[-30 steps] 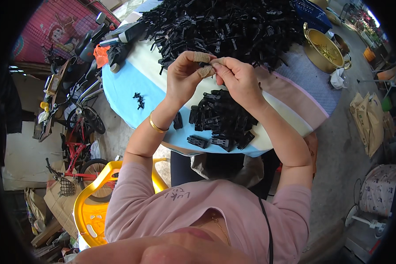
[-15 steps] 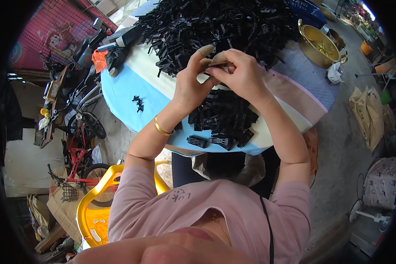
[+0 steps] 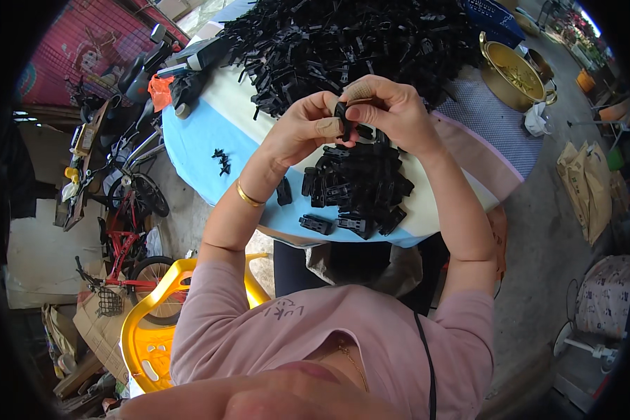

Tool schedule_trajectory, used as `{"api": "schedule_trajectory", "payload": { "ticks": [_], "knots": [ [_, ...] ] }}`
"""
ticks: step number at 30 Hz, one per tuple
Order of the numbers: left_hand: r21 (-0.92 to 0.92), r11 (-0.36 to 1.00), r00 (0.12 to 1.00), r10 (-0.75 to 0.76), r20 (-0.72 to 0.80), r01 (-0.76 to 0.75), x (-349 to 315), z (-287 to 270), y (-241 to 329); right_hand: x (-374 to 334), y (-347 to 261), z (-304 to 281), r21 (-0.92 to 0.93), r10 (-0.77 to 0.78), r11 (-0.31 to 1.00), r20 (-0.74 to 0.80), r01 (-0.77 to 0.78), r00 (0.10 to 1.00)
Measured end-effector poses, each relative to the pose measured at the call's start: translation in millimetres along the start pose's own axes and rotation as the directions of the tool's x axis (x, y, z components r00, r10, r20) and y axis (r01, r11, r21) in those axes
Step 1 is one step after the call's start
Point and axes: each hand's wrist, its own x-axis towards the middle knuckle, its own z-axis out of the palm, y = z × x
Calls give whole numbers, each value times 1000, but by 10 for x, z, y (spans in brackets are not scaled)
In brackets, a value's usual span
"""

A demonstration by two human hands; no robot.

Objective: The person is sorting and inspecting small black plastic components at a workspace.

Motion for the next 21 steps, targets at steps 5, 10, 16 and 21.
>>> {"api": "schedule_trajectory", "payload": {
  "ticks": [5,10,16,21],
  "knots": [
    [293,935,952,258,-165,-202,9,3,-37,-12,-50,114,-186,55,978,-204,-94,977],
    [439,854,865,423,-269,-281,21,134,-65,-56,-8,123,-250,79,961,-166,-119,983],
    [524,794,836,488,-251,-306,-10,186,-94,-41,24,165,-336,2,940,-186,-66,983],
    [720,578,733,665,-143,-384,18,158,-155,-56,-85,171,-346,114,923,-172,-168,979]
  ]
}}
